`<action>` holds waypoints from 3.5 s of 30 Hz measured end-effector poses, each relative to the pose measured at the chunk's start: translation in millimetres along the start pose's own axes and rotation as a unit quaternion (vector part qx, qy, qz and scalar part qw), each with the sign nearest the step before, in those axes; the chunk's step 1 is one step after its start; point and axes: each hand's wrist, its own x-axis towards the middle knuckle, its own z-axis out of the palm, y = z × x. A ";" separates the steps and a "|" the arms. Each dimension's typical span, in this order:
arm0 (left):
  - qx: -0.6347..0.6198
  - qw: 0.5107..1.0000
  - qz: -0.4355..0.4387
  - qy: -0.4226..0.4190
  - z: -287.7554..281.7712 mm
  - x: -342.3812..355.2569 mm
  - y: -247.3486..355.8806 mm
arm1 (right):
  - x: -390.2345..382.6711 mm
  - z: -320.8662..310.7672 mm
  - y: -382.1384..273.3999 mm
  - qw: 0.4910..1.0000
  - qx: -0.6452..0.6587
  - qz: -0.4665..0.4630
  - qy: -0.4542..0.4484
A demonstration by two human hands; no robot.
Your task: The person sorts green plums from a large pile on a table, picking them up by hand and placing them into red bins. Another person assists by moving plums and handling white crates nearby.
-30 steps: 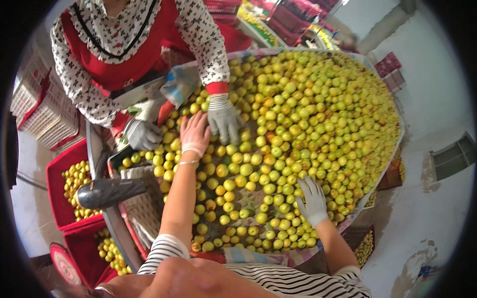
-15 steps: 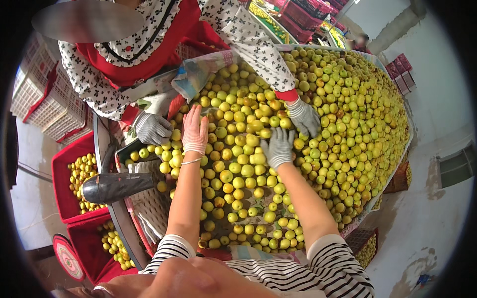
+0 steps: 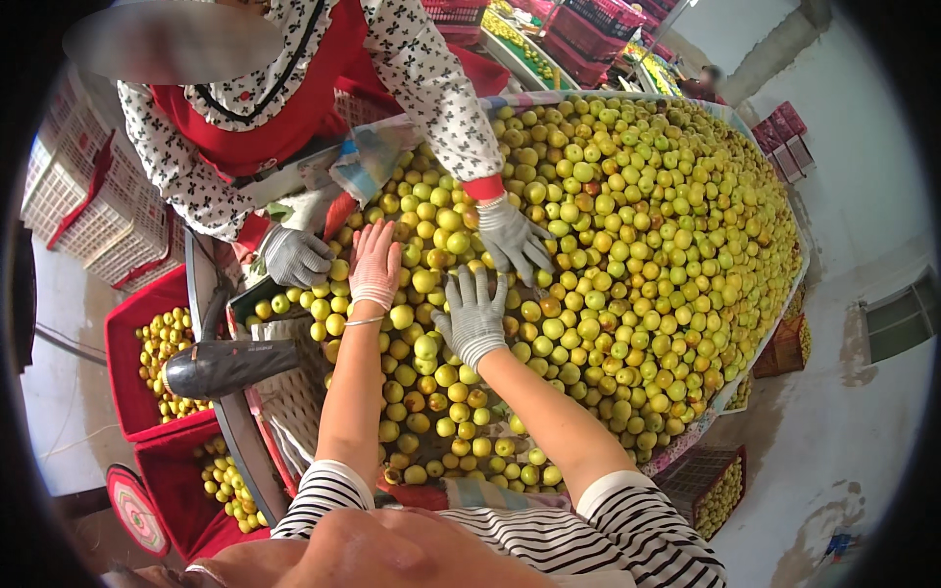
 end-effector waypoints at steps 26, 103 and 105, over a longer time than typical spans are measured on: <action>0.079 0.972 -0.099 -0.200 -150.5 -195.6 33.8 | -168.1 -12.1 -71.4 0.954 0.153 -0.259 0.002; 0.043 0.948 0.070 -0.307 -108.8 -147.5 118.0 | -41.4 1.2 53.1 0.996 0.071 0.045 -0.006; 0.081 0.959 0.108 -0.249 -110.5 -155.0 89.3 | -49.8 5.4 29.5 0.996 0.083 0.007 0.014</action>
